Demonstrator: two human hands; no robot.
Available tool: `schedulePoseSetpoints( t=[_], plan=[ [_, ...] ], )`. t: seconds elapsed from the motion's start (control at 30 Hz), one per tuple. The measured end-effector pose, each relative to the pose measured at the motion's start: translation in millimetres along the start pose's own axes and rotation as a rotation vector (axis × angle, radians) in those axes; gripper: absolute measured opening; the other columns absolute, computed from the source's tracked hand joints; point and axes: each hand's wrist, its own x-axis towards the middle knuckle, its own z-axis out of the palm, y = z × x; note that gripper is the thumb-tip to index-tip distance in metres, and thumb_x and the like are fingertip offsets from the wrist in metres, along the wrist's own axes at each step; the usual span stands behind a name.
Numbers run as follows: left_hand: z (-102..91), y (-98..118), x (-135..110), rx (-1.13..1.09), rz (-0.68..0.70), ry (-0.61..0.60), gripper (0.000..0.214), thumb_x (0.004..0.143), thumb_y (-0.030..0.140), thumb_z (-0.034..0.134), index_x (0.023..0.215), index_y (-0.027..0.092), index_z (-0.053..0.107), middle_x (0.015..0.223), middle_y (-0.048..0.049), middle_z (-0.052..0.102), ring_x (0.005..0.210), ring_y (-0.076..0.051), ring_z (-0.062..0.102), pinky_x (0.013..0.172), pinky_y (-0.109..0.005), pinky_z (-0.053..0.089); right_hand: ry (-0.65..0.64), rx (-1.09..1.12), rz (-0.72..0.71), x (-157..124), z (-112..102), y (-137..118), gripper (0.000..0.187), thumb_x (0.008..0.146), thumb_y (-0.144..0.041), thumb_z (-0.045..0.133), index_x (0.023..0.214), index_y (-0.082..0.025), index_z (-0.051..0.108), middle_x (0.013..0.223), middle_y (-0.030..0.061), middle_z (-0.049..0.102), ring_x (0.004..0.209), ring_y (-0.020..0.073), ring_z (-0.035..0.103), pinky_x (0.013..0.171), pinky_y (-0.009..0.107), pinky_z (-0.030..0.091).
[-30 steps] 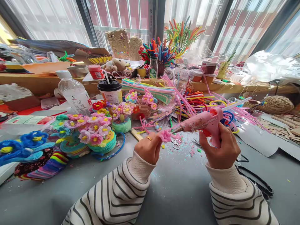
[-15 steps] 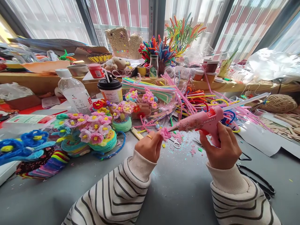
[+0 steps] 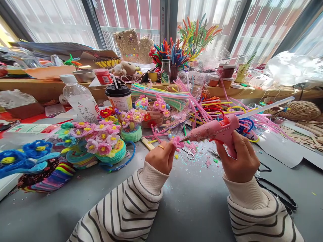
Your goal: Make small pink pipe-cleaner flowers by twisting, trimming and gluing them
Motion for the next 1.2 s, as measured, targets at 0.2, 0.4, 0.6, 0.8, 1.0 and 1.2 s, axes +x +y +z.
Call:
schedulePoseSetpoints(
  t=[0.2, 0.4, 0.6, 0.8, 1.0, 1.2],
  plan=[
    [-0.1, 0.1, 0.6, 0.002, -0.009, -0.014, 0.029, 0.081, 0.027, 0.029, 0.093, 0.021, 0.054, 0.059, -0.0018, 0.057, 0.047, -0.012, 0.05, 0.044, -0.021, 0.03, -0.019, -0.014, 0.01, -0.1, -1.3, 1.4, 0.038, 0.07, -0.031, 0.052, 0.106, -0.018, 0.045, 0.089, 0.0082, 0.059, 0.08, 0.0206, 0.055, 0.071, 0.032, 0.044],
    [-0.2, 0.7, 0.4, -0.001, -0.021, -0.021, 0.029, 0.081, 0.028, 0.029, 0.092, 0.021, 0.055, 0.061, -0.0021, 0.059, 0.049, -0.011, 0.051, 0.046, -0.02, 0.031, -0.026, -0.007, 0.003, -2.3, -1.2, 2.4, 0.038, 0.071, -0.03, 0.05, 0.107, -0.017, 0.045, 0.092, 0.0091, 0.058, 0.083, 0.0213, 0.055, 0.072, 0.032, 0.044],
    [0.6, 0.5, 0.0, -0.018, -0.022, -0.019, 0.028, 0.08, 0.027, 0.03, 0.092, 0.021, 0.054, 0.062, -0.002, 0.059, 0.05, -0.012, 0.052, 0.046, -0.021, 0.031, 0.005, 0.01, -0.027, -1.0, -1.8, 2.1, 0.037, 0.07, -0.028, 0.051, 0.106, -0.016, 0.046, 0.09, 0.0091, 0.059, 0.081, 0.0208, 0.056, 0.07, 0.03, 0.044],
    [1.8, -0.5, -0.1, -0.035, -0.009, -0.006, 0.028, 0.08, 0.026, 0.031, 0.094, 0.02, 0.054, 0.061, -0.0019, 0.059, 0.05, -0.012, 0.051, 0.046, -0.021, 0.031, -0.013, -0.005, -0.014, -0.9, -2.8, 2.7, 0.037, 0.071, -0.029, 0.05, 0.106, -0.019, 0.045, 0.09, 0.0083, 0.059, 0.081, 0.0206, 0.055, 0.072, 0.032, 0.043],
    [1.6, -0.6, -0.3, 0.008, -0.007, -0.017, 0.028, 0.08, 0.027, 0.03, 0.091, 0.02, 0.055, 0.057, -0.0011, 0.057, 0.046, -0.012, 0.049, 0.044, -0.022, 0.029, 0.031, 0.056, -0.068, 2.2, -5.1, 0.8, 0.041, 0.07, -0.023, 0.053, 0.11, -0.019, 0.043, 0.086, 0.0073, 0.06, 0.078, 0.0198, 0.056, 0.07, 0.031, 0.044],
    [1.3, -0.1, 0.1, 0.01, -0.007, -0.006, 0.028, 0.081, 0.028, 0.029, 0.091, 0.021, 0.054, 0.059, -0.0009, 0.058, 0.046, -0.011, 0.048, 0.044, -0.021, 0.029, 0.109, 0.081, -0.093, 2.3, -1.6, 3.6, 0.047, 0.066, -0.019, 0.059, 0.111, -0.022, 0.045, 0.085, 0.0058, 0.061, 0.075, 0.0197, 0.057, 0.067, 0.031, 0.045]
  ],
)
